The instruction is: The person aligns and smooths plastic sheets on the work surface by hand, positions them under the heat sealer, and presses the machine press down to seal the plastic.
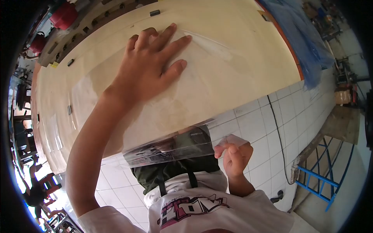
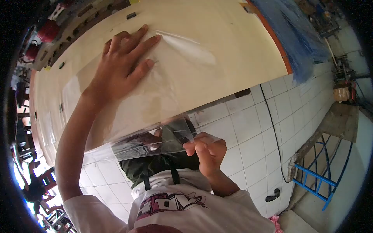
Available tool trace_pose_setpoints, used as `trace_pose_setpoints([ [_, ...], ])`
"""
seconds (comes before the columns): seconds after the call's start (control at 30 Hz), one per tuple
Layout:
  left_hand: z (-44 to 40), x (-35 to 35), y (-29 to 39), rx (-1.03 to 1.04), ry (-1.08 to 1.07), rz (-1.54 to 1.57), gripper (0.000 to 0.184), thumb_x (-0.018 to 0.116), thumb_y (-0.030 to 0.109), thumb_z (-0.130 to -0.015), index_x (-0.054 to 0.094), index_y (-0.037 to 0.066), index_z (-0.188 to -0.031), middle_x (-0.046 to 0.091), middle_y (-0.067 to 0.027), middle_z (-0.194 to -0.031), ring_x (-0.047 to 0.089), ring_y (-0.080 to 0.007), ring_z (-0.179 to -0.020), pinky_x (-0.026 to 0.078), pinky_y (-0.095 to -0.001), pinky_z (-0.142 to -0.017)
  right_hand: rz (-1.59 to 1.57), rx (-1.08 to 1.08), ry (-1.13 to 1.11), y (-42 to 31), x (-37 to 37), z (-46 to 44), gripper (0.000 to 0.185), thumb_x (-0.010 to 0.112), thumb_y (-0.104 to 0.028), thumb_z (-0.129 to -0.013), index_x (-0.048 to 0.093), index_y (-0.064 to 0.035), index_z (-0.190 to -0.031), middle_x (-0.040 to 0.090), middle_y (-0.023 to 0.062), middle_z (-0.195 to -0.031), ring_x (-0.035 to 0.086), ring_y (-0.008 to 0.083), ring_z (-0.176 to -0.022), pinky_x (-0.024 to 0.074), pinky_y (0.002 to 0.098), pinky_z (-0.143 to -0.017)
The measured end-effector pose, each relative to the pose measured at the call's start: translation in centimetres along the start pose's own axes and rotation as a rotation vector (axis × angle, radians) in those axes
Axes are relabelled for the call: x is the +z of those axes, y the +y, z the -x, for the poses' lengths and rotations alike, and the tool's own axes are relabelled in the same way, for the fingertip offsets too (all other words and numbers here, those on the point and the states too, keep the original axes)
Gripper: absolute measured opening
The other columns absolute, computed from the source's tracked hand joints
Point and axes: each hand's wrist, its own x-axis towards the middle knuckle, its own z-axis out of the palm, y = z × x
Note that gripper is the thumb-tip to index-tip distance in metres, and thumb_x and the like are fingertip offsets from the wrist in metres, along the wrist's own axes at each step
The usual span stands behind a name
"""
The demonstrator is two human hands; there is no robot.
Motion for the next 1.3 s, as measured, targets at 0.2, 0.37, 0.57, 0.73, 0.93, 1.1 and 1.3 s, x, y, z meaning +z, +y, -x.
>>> trace_pose_setpoints([
  [0.2, 0.2, -0.1, 0.0, 0.002, 0.009, 0.008, 0.051, 0.052, 0.038, -0.096, 0.054, 0.022, -0.144, 0.045, -0.0120, -0.154, 0.043, -0.0361, -0.130, 0.028, -0.0510, -0.114, -0.044, 0.049, -0.078, -0.8, -0.3, -1.2, 0.048, 0.046, -0.029, -0.100, 0.067, 0.0129, -0.090, 0.062, 0.0178, -0.068, 0.055, 0.0221, -0.050, 0.0473, 0.0351, -0.053],
  [0.37, 0.3, 0.3, -0.2, 0.001, 0.038, -0.001, 0.051, 0.053, 0.038, -0.095, 0.054, 0.022, -0.144, 0.047, -0.0110, -0.153, 0.044, -0.0351, -0.129, 0.030, -0.0519, -0.112, -0.043, 0.075, 0.043, -0.6, -1.0, -0.7, 0.036, 0.046, -0.023, -0.102, 0.060, 0.0068, -0.087, 0.066, 0.0281, -0.102, 0.066, 0.0325, -0.070, 0.0559, 0.0388, -0.062],
  [0.57, 0.2, 0.3, -0.1, -0.003, 0.036, -0.007, 0.051, 0.053, 0.038, -0.095, 0.055, 0.022, -0.143, 0.047, -0.0105, -0.153, 0.044, -0.0356, -0.129, 0.032, -0.0526, -0.111, -0.132, 0.142, 0.043, -1.8, 0.0, -0.6, 0.032, 0.046, -0.018, -0.104, 0.067, 0.0065, -0.099, 0.064, 0.0291, -0.126, 0.070, 0.0391, -0.092, 0.0597, 0.0395, -0.067],
  [0.73, 0.2, 0.4, 0.1, -0.007, 0.037, -0.009, 0.051, 0.053, 0.036, -0.095, 0.055, 0.022, -0.143, 0.047, -0.0112, -0.153, 0.043, -0.0370, -0.132, 0.030, -0.0529, -0.113, 0.043, 0.214, 0.041, -2.2, 0.8, -0.2, 0.053, 0.042, -0.030, -0.103, 0.058, 0.0131, -0.129, 0.071, 0.0264, -0.102, 0.069, 0.0248, -0.066, 0.0530, 0.0306, -0.058],
  [0.93, 0.2, 0.2, 0.1, -0.016, 0.035, 0.028, 0.051, 0.054, 0.035, -0.095, 0.054, 0.022, -0.143, 0.047, -0.0118, -0.153, 0.043, -0.0383, -0.133, 0.027, -0.0522, -0.115, 0.024, 0.361, 0.080, -2.2, 1.0, -0.3, 0.045, 0.048, -0.028, -0.103, 0.066, 0.0116, -0.116, 0.072, 0.0235, -0.099, 0.067, 0.0226, -0.062, 0.0522, 0.0301, -0.057],
  [1.1, 0.1, 0.5, 0.0, 0.010, 0.047, -0.028, 0.051, 0.054, 0.036, -0.095, 0.054, 0.024, -0.145, 0.048, -0.0108, -0.152, 0.044, -0.0388, -0.131, 0.029, -0.0511, -0.114, -0.005, 0.475, 0.062, -1.9, 0.1, 0.0, 0.034, 0.057, -0.023, -0.101, 0.072, 0.0083, -0.100, 0.073, 0.0201, -0.099, 0.067, 0.0219, -0.064, 0.0532, 0.0324, -0.058],
  [1.3, -0.2, 0.3, 0.1, 0.020, 0.050, -0.017, 0.048, 0.052, 0.040, -0.096, 0.058, 0.024, -0.141, 0.052, -0.0103, -0.149, 0.046, -0.0389, -0.129, 0.032, -0.0513, -0.111, -0.116, 0.434, 0.072, -1.2, -0.3, 0.6, 0.032, 0.056, -0.020, -0.102, 0.072, 0.0077, -0.099, 0.073, 0.0204, -0.101, 0.068, 0.0231, -0.067, 0.0541, 0.0330, -0.059],
])
